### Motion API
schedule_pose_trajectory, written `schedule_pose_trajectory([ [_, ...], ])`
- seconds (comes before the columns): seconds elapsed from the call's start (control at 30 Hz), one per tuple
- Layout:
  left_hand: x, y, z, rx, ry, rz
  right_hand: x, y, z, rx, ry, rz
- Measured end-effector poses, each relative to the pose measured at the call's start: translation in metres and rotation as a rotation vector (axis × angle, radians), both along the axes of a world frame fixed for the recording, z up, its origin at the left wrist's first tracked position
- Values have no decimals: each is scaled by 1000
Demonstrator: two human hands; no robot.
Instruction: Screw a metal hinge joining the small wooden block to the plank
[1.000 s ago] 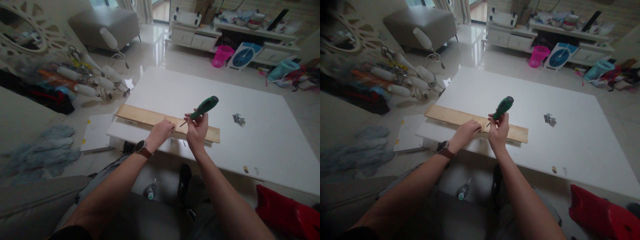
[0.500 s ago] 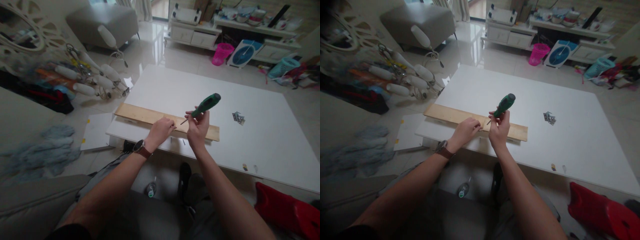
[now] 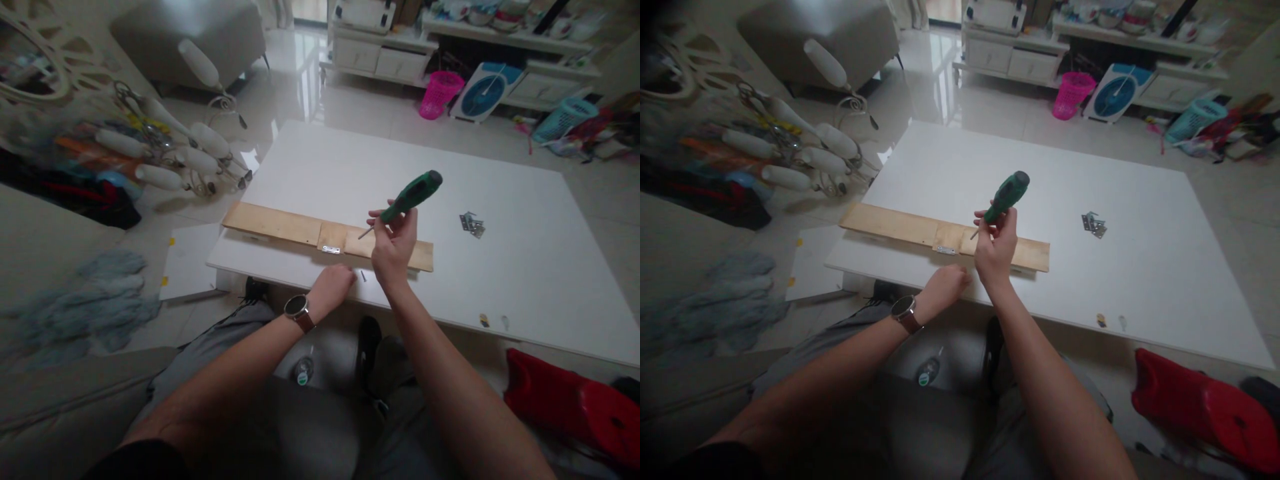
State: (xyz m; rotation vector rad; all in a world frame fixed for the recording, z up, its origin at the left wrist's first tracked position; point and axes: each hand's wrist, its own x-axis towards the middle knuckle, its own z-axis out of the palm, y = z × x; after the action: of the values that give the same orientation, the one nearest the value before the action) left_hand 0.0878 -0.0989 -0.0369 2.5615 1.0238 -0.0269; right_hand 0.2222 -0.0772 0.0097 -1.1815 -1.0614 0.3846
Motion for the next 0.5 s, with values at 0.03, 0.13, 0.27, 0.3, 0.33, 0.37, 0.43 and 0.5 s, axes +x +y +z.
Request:
schedule_pose_trajectory([
  [0.03,2,0,-2,-11,12,9,1,0,0,1,0,1],
  [0.13,5,0,-5,-18,28,11,2,0,1,9,16,4],
  [0.27,9,1,-6,36,1,-10,5,0,2,7,25,5],
  [0.3,9,0,-6,44,-4,-17,5,0,3,4,24,7],
  [0.33,10,-1,-4,44,-4,-26,6,0,3,2,23,10],
  [0.37,11,-3,-2,39,-2,-39,6,0,3,1,21,11],
  [0.43,13,-11,6,26,1,-80,7,-1,4,7,22,10],
  [0.5,17,-23,18,10,-2,-135,7,-2,6,18,32,11],
])
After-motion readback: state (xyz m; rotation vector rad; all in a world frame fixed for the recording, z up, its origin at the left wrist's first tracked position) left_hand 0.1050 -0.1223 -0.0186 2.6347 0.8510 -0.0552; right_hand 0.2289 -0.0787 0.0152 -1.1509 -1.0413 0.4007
